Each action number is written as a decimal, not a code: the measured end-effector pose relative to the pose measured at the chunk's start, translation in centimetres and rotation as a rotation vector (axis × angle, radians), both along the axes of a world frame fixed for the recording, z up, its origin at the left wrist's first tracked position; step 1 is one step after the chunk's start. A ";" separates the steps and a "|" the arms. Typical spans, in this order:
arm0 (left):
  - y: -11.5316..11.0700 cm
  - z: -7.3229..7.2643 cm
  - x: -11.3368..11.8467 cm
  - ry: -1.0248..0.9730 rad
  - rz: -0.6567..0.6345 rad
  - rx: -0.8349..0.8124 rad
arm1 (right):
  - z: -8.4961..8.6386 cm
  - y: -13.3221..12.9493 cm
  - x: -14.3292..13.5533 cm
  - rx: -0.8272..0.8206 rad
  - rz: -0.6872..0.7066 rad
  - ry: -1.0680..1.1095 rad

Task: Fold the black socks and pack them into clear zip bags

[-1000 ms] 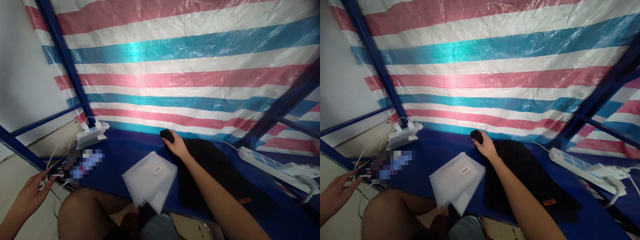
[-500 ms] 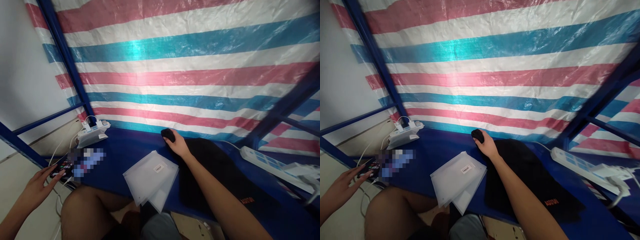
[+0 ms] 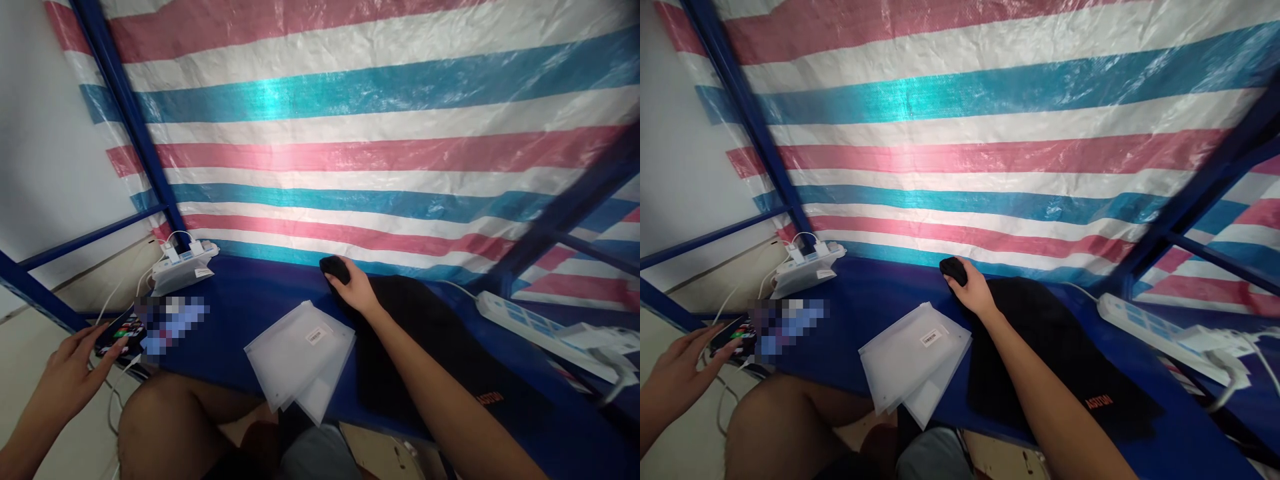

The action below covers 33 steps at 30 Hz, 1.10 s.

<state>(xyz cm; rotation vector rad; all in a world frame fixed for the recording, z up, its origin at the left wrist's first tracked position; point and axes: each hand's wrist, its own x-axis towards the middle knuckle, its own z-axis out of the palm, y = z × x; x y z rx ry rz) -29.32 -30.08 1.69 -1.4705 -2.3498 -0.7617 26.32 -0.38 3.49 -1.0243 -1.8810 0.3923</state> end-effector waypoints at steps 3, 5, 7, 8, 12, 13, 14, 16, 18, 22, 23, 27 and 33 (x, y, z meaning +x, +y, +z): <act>1.5 1.7 4.8 -0.098 -0.157 0.024 | 2.3 -1.5 -1.1 -0.027 -0.009 0.077; 2.7 3.0 10.3 -0.229 -0.337 -0.014 | 4.3 -3.1 -2.3 -0.058 0.023 0.119; 3.8 4.2 16.6 -0.359 -0.493 0.035 | 6.1 -5.4 -3.7 -0.079 0.097 0.136; 4.2 4.6 19.7 -0.449 -0.576 0.029 | 6.9 -6.7 -4.4 -0.085 0.144 0.137; 4.7 5.5 29.9 -0.868 -0.977 -0.016 | 8.6 -11.9 -5.9 -0.124 0.237 0.137; 4.7 5.6 31.6 -0.962 -1.035 -0.013 | 8.8 -13.0 -5.9 -0.141 0.229 0.129; 4.7 5.8 32.9 -1.049 -1.064 -0.005 | 8.8 -14.0 -5.7 -0.158 0.219 0.123; 4.6 6.0 34.7 -1.161 -1.070 0.022 | 8.8 -15.6 -5.0 -0.203 0.208 0.125; 4.7 6.2 35.5 -1.213 -1.045 0.024 | 8.6 -16.9 -4.2 -0.263 0.215 0.144; 4.8 6.1 35.4 -1.304 -0.977 -0.019 | 7.4 -18.4 -3.1 -0.319 0.228 0.165; 4.8 6.0 35.2 -1.322 -0.958 -0.014 | 7.0 -18.4 -2.9 -0.317 0.220 0.186; 5.0 5.8 34.6 -1.422 -0.873 0.018 | 4.8 -17.8 -2.0 -0.464 0.152 0.492; 5.7 6.0 34.3 -1.768 -0.750 0.117 | 2.8 -17.8 -0.1 -0.927 0.236 0.983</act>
